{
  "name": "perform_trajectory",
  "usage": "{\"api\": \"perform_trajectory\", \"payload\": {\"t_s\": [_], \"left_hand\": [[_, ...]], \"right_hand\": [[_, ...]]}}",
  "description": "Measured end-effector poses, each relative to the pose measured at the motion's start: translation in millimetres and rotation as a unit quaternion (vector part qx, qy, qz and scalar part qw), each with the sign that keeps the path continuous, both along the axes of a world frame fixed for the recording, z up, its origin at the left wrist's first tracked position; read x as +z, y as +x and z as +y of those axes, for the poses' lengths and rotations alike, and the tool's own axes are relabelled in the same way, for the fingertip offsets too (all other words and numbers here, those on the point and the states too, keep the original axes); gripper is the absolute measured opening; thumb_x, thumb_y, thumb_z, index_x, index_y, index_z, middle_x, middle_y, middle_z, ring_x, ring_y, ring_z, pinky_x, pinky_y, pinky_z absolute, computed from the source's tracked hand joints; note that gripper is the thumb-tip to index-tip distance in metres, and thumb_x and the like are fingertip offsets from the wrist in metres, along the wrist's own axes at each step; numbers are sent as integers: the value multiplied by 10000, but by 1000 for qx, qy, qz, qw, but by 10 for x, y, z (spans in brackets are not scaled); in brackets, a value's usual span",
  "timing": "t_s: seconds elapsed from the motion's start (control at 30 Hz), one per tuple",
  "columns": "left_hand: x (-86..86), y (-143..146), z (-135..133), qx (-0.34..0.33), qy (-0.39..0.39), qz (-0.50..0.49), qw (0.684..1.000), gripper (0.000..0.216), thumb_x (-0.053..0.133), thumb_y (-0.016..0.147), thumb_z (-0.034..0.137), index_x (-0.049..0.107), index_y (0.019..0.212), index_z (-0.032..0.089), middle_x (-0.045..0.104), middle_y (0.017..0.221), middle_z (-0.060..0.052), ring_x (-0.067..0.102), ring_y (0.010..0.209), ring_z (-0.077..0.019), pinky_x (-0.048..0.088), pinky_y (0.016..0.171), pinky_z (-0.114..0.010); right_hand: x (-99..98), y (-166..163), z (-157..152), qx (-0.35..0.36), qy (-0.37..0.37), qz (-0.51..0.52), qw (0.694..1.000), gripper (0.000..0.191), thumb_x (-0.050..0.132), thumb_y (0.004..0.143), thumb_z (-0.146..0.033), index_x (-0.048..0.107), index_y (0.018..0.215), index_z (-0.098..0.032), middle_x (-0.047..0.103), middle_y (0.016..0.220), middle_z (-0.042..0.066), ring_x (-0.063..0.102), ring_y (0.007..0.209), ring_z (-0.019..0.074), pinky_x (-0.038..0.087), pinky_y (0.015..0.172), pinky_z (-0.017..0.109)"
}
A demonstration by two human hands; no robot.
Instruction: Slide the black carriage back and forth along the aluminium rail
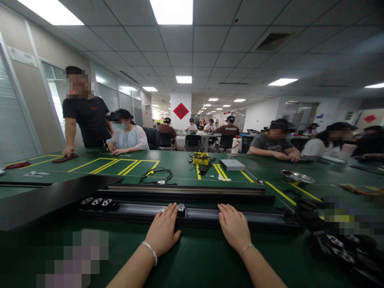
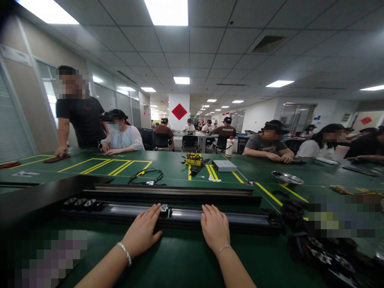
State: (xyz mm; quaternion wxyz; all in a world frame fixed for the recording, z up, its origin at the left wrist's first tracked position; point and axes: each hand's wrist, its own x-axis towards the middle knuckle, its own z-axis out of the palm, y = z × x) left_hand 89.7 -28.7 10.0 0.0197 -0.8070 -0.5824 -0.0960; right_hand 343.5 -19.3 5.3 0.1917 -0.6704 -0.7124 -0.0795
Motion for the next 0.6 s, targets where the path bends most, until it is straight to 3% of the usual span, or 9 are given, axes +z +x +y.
{"api": "perform_trajectory", "payload": {"t_s": [0.6], "left_hand": [[13, 25, -14, 13, 7, -6, 1000, 693, 431, 713, 340, 311, 1359, 121, 274, 1454, -67, 255, 1328, -214, 257, 1060, -406]], "right_hand": [[-45, 5, 17, 3, 29, 1, 1000, 424, 266, 882, -301, 546, 1195, -242, 552, 1243, 12, 433, 1180, 174, 304, 940, 350]]}}
